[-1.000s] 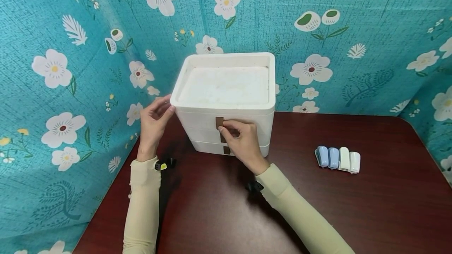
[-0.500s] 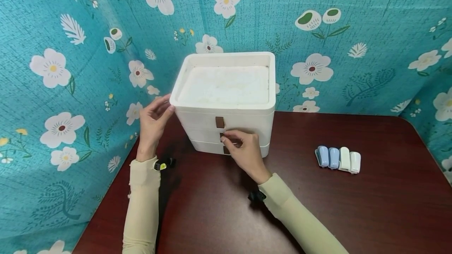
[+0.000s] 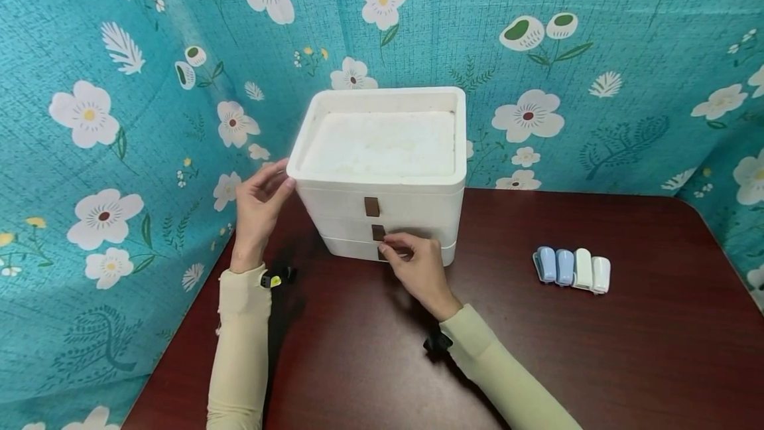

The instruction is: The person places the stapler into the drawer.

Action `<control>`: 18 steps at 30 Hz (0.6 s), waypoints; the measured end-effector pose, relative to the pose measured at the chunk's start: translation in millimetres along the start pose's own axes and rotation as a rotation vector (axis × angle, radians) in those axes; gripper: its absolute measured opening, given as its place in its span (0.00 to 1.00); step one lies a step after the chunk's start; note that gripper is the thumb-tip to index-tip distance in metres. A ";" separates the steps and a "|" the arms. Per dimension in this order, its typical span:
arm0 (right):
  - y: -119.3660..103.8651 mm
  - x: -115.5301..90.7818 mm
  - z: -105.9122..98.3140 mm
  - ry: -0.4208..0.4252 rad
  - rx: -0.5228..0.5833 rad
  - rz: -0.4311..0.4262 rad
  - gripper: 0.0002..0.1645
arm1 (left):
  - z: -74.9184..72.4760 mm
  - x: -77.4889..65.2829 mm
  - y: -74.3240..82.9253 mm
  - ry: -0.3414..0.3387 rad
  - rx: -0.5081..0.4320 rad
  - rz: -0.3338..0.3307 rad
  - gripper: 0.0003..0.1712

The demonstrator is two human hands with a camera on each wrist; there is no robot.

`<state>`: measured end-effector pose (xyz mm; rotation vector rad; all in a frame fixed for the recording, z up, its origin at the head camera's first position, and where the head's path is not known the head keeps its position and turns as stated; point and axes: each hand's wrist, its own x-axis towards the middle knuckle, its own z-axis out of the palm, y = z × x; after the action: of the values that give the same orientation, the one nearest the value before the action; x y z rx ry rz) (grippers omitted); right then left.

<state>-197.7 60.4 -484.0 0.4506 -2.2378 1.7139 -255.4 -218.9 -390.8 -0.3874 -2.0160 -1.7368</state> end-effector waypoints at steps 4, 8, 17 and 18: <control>6.3 -2.5 2.1 -0.008 -0.009 0.022 0.09 | 0.3 -0.4 0.3 -0.001 -0.016 0.008 0.22; 14.0 -4.3 5.0 -0.011 -0.027 0.042 0.09 | 0.0 -1.0 -0.4 0.000 -0.017 0.006 0.22; 24.3 -5.0 9.1 0.003 -0.029 0.032 0.10 | -0.1 0.0 -0.4 -0.002 -0.003 0.005 0.22; 24.8 -5.0 9.6 0.004 -0.027 0.030 0.10 | -0.2 0.1 -0.5 -0.002 -0.001 0.005 0.22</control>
<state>-203.7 57.6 -510.2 0.4093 -2.2724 1.6956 -255.7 -219.1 -391.2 -0.3945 -2.0142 -1.7353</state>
